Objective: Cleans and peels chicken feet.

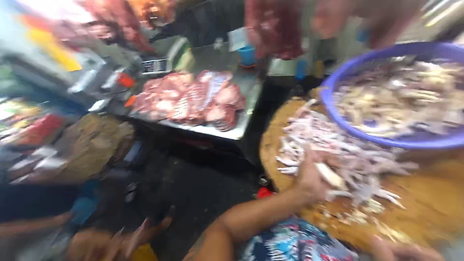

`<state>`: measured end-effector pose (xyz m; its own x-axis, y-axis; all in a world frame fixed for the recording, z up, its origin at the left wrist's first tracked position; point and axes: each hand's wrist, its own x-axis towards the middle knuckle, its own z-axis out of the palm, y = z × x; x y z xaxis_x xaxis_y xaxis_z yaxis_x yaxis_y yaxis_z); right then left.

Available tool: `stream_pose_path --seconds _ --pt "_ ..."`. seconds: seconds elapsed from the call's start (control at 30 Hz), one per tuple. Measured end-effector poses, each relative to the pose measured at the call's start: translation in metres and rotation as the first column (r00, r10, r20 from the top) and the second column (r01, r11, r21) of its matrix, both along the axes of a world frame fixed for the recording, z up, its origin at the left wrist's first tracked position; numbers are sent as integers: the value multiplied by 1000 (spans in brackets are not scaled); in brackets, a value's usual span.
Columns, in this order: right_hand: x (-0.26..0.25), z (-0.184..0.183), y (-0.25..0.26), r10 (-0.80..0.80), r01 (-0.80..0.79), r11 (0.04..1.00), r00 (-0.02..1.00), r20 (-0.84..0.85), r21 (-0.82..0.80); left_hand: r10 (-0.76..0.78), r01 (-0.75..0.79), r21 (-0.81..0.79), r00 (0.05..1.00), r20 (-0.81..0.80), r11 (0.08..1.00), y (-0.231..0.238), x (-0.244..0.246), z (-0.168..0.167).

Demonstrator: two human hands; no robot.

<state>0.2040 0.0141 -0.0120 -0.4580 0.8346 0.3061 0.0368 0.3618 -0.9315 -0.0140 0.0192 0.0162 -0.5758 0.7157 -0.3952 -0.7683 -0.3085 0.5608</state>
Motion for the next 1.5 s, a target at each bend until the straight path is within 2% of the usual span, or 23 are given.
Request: stream_pose_path --seconds 0.07,0.17,0.23,0.3,0.43,0.53,0.67,0.77,0.83,0.97,1.07,1.3,1.5 --pt "-10 5 3 32 -33 998 999 -26 -52 -168 156 118 980 102 981 -3 16 3" --pt "-24 10 19 71 -73 989 997 16 132 -405 371 292 912 62 881 -10 39 -2" --pt "-33 18 22 79 -94 971 994 73 221 -494 456 335 869 34 824 -15 46 -2" --pt "-35 20 20 45 -70 956 995 92 286 -527 489 327 849 36 809 -20 51 0" --pt "-31 19 19 10 -34 956 997 83 292 -490 466 336 872 -16 818 -17 49 0" --pt "-27 18 16 84 -98 977 993 81 189 -419 417 320 906 -67 851 -11 43 -7" --pt "-11 20 16 198 -200 979 979 40 44 -418 429 344 902 -109 835 -10 47 -14" --pt "5 24 7 258 -258 966 966 5 -32 -314 317 268 948 -53 910 -7 39 -15" --pt "10 23 -2 220 -219 974 976 2 -58 -229 234 279 972 -51 931 -4 24 -18" --pt "2 27 3 44 -45 999 998 46 27 -241 298 349 950 -198 889 -8 31 -12" --pt "-8 35 7 2 -13 992 997 83 127 -300 382 359 917 -264 852 -13 51 -2" --pt "-17 35 3 77 -83 988 996 48 131 -314 377 366 923 -221 851 -20 58 3" --pt "-14 37 4 152 -168 975 982 111 143 -334 378 385 926 -177 842 -25 62 6"
